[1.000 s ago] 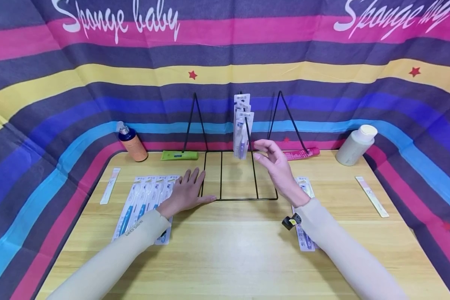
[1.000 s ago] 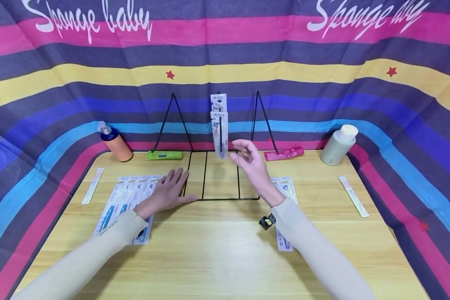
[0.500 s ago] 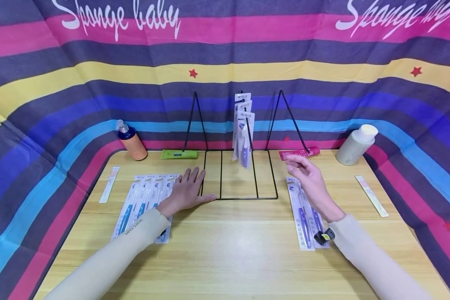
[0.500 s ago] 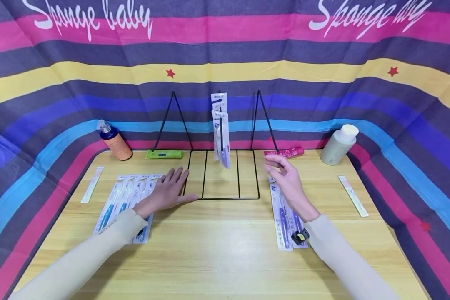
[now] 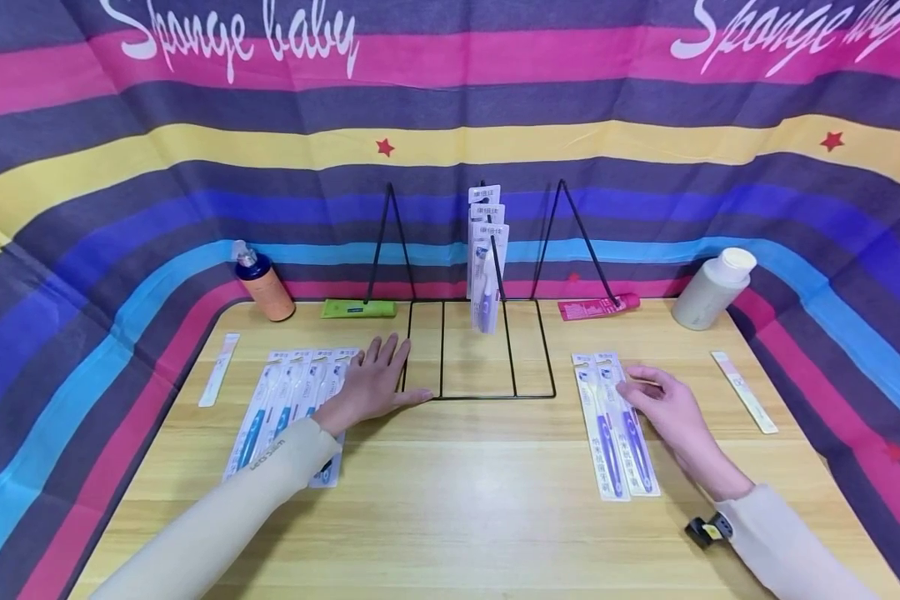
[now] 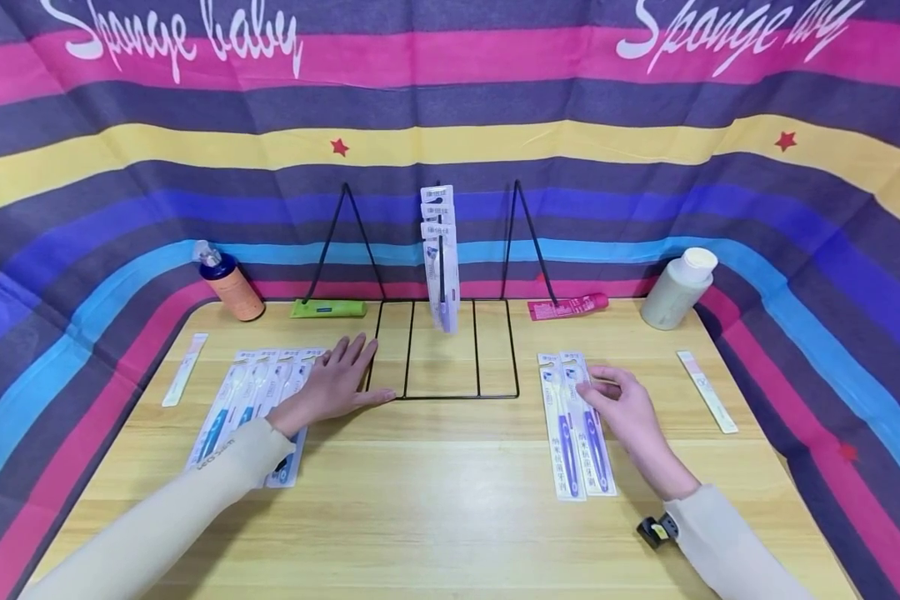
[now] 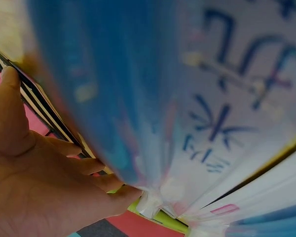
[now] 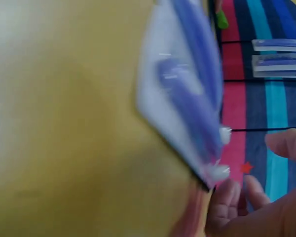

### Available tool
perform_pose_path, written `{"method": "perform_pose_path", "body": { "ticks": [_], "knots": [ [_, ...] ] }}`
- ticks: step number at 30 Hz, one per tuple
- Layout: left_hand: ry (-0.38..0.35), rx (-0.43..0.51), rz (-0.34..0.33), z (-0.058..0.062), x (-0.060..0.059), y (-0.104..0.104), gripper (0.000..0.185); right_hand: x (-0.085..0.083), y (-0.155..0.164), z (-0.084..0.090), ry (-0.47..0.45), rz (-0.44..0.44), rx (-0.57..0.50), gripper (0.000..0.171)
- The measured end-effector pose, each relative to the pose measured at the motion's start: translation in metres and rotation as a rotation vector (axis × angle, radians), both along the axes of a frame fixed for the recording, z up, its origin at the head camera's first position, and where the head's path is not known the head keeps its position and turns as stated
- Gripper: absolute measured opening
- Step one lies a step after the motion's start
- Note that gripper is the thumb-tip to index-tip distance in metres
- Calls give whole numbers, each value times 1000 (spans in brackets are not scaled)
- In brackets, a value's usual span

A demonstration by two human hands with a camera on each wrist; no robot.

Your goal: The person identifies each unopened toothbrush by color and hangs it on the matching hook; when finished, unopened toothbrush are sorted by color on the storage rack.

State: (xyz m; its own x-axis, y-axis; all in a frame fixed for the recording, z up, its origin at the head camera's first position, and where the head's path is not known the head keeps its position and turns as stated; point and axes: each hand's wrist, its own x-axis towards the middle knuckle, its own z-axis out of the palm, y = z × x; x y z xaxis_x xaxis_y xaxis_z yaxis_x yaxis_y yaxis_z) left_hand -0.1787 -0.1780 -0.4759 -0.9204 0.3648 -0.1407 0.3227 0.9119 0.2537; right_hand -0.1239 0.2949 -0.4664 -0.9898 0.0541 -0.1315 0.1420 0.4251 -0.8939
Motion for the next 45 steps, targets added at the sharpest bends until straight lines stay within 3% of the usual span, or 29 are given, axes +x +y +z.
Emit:
{"method": "perform_pose_path", "body": {
  "ticks": [6,10,16,25,28,37,45],
  "knots": [
    [-12,7,-1,-1,0,0,108,16,18,-12,-4,74,186,60],
    [-1,13,-8,-2,0,0,107,22,23,-16,4,101,248,55],
    [4,15,-9,-1,0,0,106,27,24,-10,-58,124,316,44],
    [-2,-14,-2,-4,-2,-1,107,30,31,3,-89,130,461,51],
    [-3,-14,-3,-3,-2,-1,108,32,34,3,-91,132,393,50],
    [0,-2,-4,2,0,0,106,43,20,5,-36,64,-14,60],
    [-3,-1,-3,1,0,0,106,50,-13,18,-2,174,-369,51]
  ]
}}
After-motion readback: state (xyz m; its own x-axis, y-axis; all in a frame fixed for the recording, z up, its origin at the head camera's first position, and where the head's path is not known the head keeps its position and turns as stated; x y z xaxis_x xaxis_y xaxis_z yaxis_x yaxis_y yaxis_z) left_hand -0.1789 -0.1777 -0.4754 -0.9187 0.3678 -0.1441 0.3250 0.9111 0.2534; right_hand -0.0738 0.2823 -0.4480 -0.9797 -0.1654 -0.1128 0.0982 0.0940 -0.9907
